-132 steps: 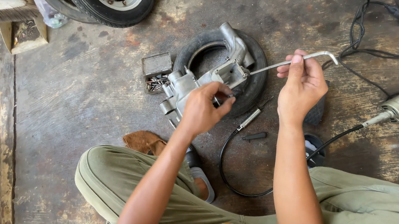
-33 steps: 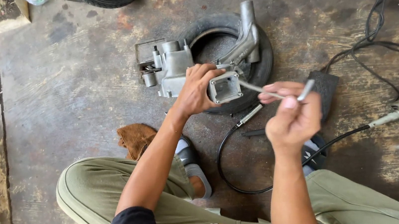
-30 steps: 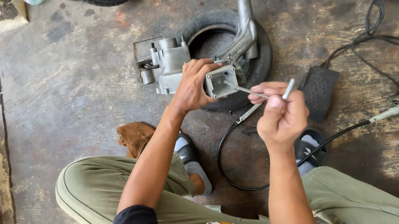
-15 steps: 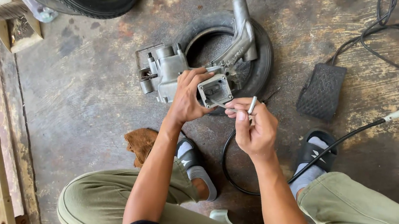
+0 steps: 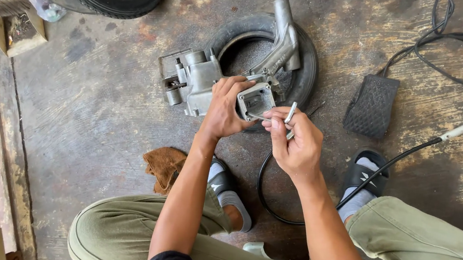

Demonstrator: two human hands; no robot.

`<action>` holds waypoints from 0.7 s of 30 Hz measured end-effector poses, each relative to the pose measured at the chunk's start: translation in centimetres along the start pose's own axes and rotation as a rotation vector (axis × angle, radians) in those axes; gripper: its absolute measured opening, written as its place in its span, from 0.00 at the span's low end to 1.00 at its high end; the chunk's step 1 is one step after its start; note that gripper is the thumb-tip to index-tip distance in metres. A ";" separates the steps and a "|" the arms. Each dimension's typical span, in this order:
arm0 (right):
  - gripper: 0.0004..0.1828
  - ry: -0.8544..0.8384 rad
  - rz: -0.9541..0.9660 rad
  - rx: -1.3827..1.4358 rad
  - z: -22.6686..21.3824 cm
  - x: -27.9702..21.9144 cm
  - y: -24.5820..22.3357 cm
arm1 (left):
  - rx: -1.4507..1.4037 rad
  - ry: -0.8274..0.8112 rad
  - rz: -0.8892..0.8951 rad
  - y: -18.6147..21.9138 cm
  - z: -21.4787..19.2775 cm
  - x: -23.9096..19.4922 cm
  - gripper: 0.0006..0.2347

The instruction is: Disassembling a motorcycle engine casing by removing bolts with an allen wrench

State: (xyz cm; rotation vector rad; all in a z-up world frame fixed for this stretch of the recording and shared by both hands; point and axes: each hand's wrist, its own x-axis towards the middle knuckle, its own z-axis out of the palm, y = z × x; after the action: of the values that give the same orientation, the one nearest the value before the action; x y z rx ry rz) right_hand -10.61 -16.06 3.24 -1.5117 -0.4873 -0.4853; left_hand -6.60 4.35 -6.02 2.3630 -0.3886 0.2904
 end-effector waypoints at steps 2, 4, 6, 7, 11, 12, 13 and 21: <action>0.07 -0.014 -0.026 -0.036 0.3 0.7 -1.1 | -0.012 0.004 -0.002 0.0 0.1 0.0 0.36; 0.07 -0.029 -0.062 -0.071 0.5 1.2 -2.1 | -0.023 0.016 0.001 -0.1 0.2 0.1 0.36; 0.10 -0.092 -0.092 -0.151 0.8 1.3 -3.0 | 0.002 0.010 0.008 -0.2 0.4 -0.2 0.38; 0.10 -0.098 -0.099 -0.153 0.8 1.3 -3.0 | 0.000 0.019 0.010 0.1 0.2 0.0 0.38; 0.10 -0.163 0.041 -0.132 0.8 0.8 -2.8 | -0.002 0.013 0.002 0.6 -0.3 0.1 0.35; 0.17 -0.187 0.106 -0.132 0.7 0.6 -2.7 | -0.006 -0.004 -0.003 0.7 -0.3 0.0 0.36; 0.17 -0.189 0.104 -0.136 0.6 0.8 -2.9 | -0.010 0.000 -0.001 0.6 -0.2 -0.1 0.36; 0.13 -0.260 0.237 -0.247 1.3 1.6 -3.4 | 0.007 -0.021 -0.021 0.5 0.1 -0.2 0.37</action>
State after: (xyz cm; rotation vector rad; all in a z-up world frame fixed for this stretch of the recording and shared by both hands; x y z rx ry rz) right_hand -11.31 -14.77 6.96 -1.8570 -0.4529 -0.1673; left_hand -6.95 3.96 -5.80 2.3772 -0.3738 0.2573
